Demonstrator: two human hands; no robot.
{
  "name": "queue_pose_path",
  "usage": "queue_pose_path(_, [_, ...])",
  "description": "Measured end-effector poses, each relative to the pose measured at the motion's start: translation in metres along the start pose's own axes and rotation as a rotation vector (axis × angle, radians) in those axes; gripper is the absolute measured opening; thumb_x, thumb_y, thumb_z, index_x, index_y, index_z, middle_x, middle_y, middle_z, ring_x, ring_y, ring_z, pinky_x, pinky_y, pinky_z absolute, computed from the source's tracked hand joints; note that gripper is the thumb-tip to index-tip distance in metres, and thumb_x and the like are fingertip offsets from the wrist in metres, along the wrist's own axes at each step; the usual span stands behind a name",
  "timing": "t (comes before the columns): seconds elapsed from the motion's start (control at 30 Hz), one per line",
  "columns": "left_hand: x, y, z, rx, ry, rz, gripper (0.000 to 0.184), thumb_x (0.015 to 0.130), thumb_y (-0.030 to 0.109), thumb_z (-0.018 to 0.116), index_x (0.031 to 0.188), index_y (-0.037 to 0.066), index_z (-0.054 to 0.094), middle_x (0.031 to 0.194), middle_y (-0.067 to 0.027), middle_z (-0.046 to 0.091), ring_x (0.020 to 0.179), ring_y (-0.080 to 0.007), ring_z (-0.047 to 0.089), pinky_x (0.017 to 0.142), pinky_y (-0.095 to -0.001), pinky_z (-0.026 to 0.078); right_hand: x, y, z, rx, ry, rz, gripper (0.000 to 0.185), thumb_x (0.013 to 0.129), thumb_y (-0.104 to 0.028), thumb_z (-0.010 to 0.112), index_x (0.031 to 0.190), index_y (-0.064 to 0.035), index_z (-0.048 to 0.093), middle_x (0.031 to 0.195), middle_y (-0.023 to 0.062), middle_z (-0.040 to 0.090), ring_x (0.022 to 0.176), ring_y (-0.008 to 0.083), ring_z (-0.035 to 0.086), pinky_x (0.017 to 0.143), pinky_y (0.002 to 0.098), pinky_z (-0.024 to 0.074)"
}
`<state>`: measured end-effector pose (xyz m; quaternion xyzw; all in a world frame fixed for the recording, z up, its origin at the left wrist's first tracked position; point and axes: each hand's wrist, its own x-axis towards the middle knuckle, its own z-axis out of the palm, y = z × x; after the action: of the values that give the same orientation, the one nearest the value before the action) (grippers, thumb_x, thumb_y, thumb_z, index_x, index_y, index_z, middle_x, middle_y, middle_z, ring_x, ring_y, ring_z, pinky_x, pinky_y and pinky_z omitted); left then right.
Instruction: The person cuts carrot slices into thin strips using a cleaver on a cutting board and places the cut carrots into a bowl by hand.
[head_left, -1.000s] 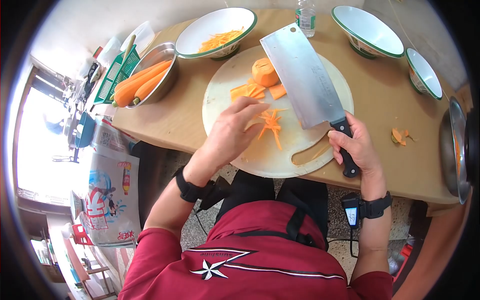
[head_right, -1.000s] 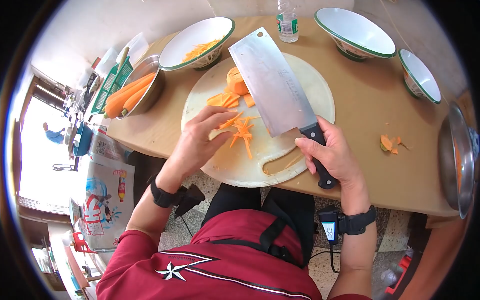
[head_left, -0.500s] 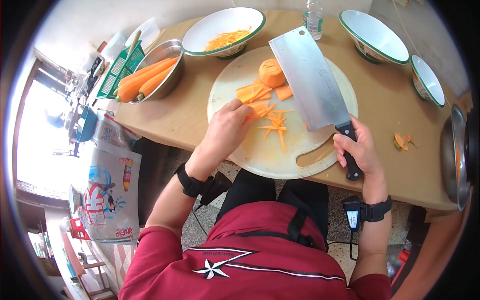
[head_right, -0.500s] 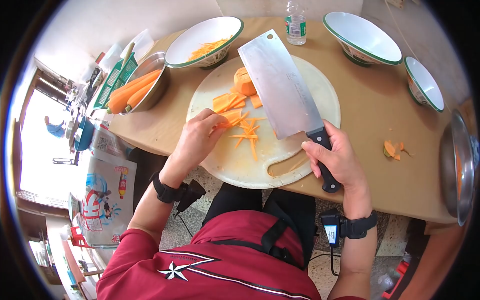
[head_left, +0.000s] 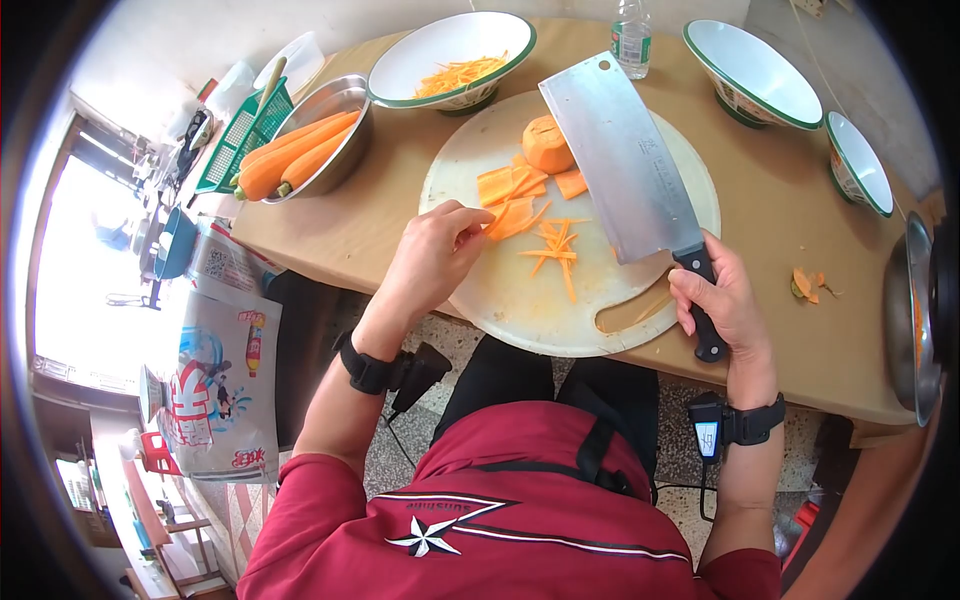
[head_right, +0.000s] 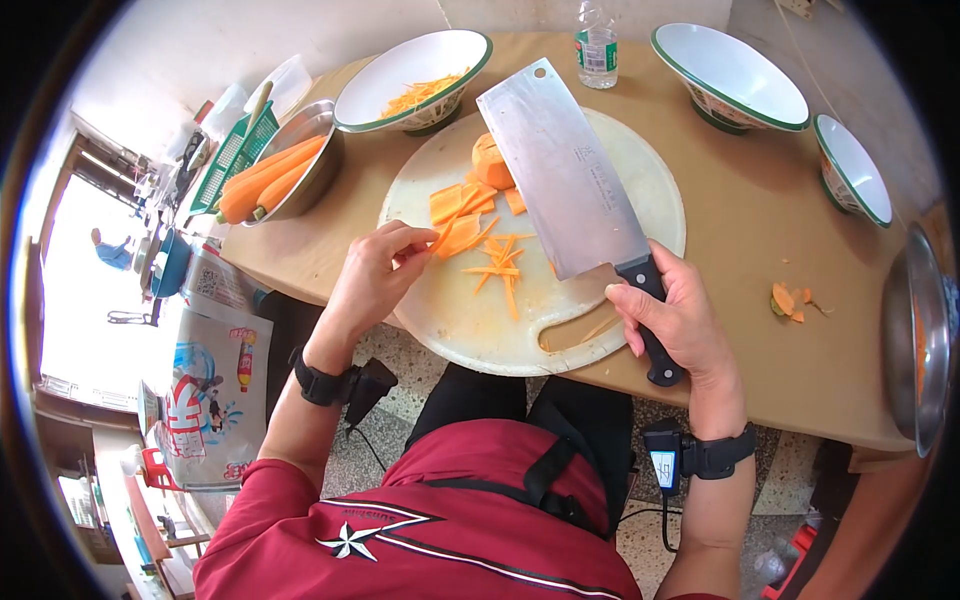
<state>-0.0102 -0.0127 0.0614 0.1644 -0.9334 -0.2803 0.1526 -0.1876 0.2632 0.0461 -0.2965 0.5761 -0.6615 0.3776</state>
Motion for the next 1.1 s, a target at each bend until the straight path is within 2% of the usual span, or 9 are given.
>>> queue_pose_path(0.1, [-0.010, 0.007, -0.004, -0.008, -0.031, -0.026, 0.021, 0.086, 0.002, 0.063, 0.106, 0.000, 0.070, 0.088, -0.0114, 0.066, 0.076, -0.0204, 0.064, 0.073, -0.0313, 0.052, -0.001, 0.000, 0.000, 0.002, -0.001, 0.003, 0.040, 0.093, -0.016, 0.067, 0.126, 0.0023, 0.054, 0.061, -0.0009, 0.052, 0.045, 0.0069, 0.049, 0.045, 0.0219, 0.0413])
queue_pose_path(0.2, [-0.020, 0.011, -0.001, -0.029, -0.088, 0.039, 0.017, 0.086, 0.001, 0.063, 0.101, 0.002, 0.070, 0.092, -0.0113, 0.066, 0.079, -0.0236, 0.064, 0.075, -0.0329, 0.052, 0.001, 0.001, 0.000, -0.003, -0.002, -0.001, 0.039, 0.093, -0.017, 0.067, 0.125, 0.0020, 0.054, 0.061, -0.0008, 0.052, 0.045, 0.0068, 0.050, 0.045, 0.0218, 0.0413])
queue_pose_path(0.3, [-0.025, 0.009, 0.006, 0.049, -0.113, 0.282, 0.016, 0.085, 0.000, 0.064, 0.100, 0.005, 0.068, 0.096, -0.0112, 0.061, 0.089, -0.0316, 0.062, 0.078, -0.0385, 0.052, 0.000, 0.001, 0.000, -0.005, -0.001, -0.003, 0.038, 0.093, -0.017, 0.067, 0.123, 0.0017, 0.055, 0.062, -0.0007, 0.052, 0.045, 0.0068, 0.050, 0.045, 0.0217, 0.0413])
queue_pose_path(0.5, [-0.005, 0.010, 0.026, 0.158, 0.004, 0.427, 0.012, 0.085, 0.000, 0.065, 0.096, 0.005, 0.068, 0.093, -0.0106, 0.060, 0.087, -0.0311, 0.061, 0.076, -0.0404, 0.051, 0.000, 0.002, -0.001, -0.007, 0.003, 0.004, 0.035, 0.093, -0.018, 0.068, 0.119, 0.0013, 0.055, 0.062, -0.0002, 0.052, 0.044, 0.0075, 0.050, 0.045, 0.0221, 0.0413])
queue_pose_path(0.63, [0.001, 0.011, 0.029, 0.176, 0.058, 0.436, 0.014, 0.084, -0.001, 0.066, 0.096, 0.006, 0.068, 0.093, -0.0096, 0.060, 0.087, -0.0300, 0.060, 0.076, -0.0394, 0.051, 0.000, 0.001, 0.000, -0.003, 0.012, -0.002, 0.032, 0.093, -0.018, 0.068, 0.115, 0.0008, 0.055, 0.062, 0.0002, 0.053, 0.045, 0.0081, 0.050, 0.044, 0.0227, 0.0413])
queue_pose_path(0.7, [-0.006, 0.011, 0.025, 0.161, 0.112, 0.518, 0.019, 0.081, -0.003, 0.068, 0.097, 0.006, 0.069, 0.094, -0.0088, 0.061, 0.086, -0.0284, 0.061, 0.075, -0.0383, 0.053, 0.000, 0.000, 0.001, 0.000, 0.016, 0.006, 0.031, 0.093, -0.017, 0.068, 0.114, 0.0006, 0.055, 0.062, 0.0002, 0.052, 0.045, 0.0080, 0.050, 0.044, 0.0226, 0.0413])
queue_pose_path(0.9, [-0.043, -0.003, 0.027, 0.172, 0.147, 0.534, 0.030, 0.073, -0.006, 0.068, 0.101, 0.003, 0.069, 0.100, -0.0087, 0.064, 0.085, -0.0279, 0.064, 0.074, -0.0367, 0.055, 0.000, 0.003, 0.001, -0.005, 0.035, 0.020, 0.031, 0.092, -0.016, 0.068, 0.114, 0.0004, 0.055, 0.063, 0.0005, 0.052, 0.045, 0.0080, 0.050, 0.044, 0.0222, 0.0416])
queue_pose_path(1.03, [-0.047, -0.009, 0.033, 0.118, 0.195, 0.517, 0.033, 0.071, -0.007, 0.068, 0.102, 0.004, 0.070, 0.100, -0.0088, 0.065, 0.086, -0.0280, 0.063, 0.076, -0.0372, 0.054, -0.002, 0.001, 0.002, 0.000, 0.064, 0.020, 0.032, 0.092, -0.015, 0.069, 0.116, 0.0002, 0.054, 0.065, 0.0013, 0.053, 0.045, 0.0088, 0.050, 0.044, 0.0225, 0.0425])
queue_pose_path(1.1, [-0.045, -0.010, 0.037, 0.057, 0.227, 0.509, 0.028, 0.074, -0.006, 0.069, 0.101, 0.003, 0.070, 0.099, -0.0087, 0.065, 0.087, -0.0275, 0.063, 0.077, -0.0375, 0.054, -0.002, 0.002, 0.002, -0.001, 0.071, 0.019, 0.032, 0.092, -0.015, 0.069, 0.117, 0.0000, 0.054, 0.065, 0.0014, 0.053, 0.045, 0.0091, 0.050, 0.044, 0.0226, 0.0426])
